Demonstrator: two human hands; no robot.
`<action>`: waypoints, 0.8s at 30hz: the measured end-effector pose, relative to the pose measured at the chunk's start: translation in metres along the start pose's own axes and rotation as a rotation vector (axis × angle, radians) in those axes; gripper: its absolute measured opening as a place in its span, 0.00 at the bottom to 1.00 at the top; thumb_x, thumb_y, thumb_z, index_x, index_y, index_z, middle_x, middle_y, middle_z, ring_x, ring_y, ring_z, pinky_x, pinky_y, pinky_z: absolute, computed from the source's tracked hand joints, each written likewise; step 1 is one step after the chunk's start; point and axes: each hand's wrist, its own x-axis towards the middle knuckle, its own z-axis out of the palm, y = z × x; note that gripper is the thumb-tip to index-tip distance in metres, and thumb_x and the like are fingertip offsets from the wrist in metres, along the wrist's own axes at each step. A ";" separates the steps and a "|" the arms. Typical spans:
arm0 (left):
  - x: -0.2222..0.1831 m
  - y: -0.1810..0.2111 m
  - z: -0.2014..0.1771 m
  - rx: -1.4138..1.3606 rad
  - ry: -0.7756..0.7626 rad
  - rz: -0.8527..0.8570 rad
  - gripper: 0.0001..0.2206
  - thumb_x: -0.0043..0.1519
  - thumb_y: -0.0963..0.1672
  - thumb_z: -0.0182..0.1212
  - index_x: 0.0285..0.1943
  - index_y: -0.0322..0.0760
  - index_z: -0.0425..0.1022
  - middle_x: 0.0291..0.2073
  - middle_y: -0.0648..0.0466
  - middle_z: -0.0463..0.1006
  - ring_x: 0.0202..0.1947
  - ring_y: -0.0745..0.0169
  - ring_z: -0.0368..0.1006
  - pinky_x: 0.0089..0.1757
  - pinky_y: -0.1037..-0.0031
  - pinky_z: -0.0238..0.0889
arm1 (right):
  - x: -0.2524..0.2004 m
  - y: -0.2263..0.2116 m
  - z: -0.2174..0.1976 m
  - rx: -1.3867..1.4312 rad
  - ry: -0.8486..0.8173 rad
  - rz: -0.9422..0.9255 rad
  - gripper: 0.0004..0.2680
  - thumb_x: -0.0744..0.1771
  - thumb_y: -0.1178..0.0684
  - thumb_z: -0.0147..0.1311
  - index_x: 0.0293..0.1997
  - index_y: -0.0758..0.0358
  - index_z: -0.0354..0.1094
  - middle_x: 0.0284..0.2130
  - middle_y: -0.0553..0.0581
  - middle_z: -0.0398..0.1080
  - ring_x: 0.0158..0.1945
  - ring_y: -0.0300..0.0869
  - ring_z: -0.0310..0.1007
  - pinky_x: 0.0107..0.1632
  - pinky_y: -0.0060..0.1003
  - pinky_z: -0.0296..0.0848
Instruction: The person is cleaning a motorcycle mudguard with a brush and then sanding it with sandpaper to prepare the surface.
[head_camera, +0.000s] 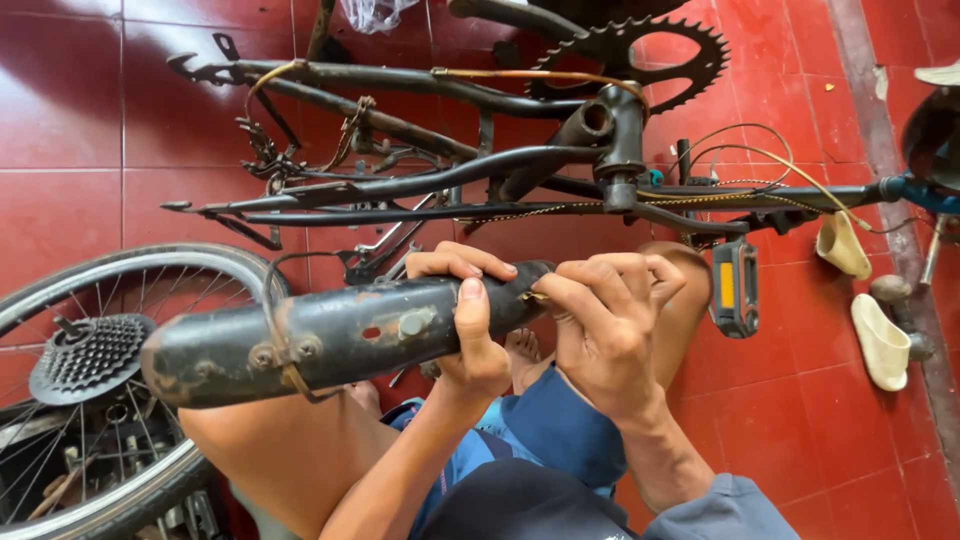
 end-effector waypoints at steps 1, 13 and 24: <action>0.000 -0.002 0.001 -0.005 -0.001 0.001 0.10 0.67 0.46 0.48 0.37 0.37 0.58 0.28 0.52 0.75 0.34 0.61 0.74 0.48 0.78 0.62 | 0.000 -0.001 -0.001 -0.004 0.001 -0.003 0.06 0.70 0.57 0.55 0.34 0.54 0.75 0.33 0.48 0.72 0.40 0.43 0.67 0.53 0.44 0.52; -0.006 -0.003 -0.002 -0.032 -0.025 -0.010 0.10 0.66 0.45 0.49 0.36 0.36 0.59 0.28 0.50 0.75 0.33 0.60 0.74 0.46 0.78 0.63 | 0.002 -0.010 -0.007 0.084 -0.072 -0.007 0.03 0.69 0.55 0.57 0.36 0.53 0.74 0.32 0.47 0.73 0.34 0.41 0.69 0.55 0.44 0.55; -0.002 -0.002 -0.002 -0.043 -0.031 -0.013 0.09 0.67 0.46 0.47 0.37 0.38 0.57 0.27 0.51 0.74 0.32 0.61 0.73 0.45 0.78 0.61 | 0.002 -0.008 -0.019 0.175 -0.199 0.025 0.03 0.66 0.59 0.61 0.36 0.56 0.72 0.29 0.48 0.73 0.32 0.40 0.71 0.55 0.44 0.57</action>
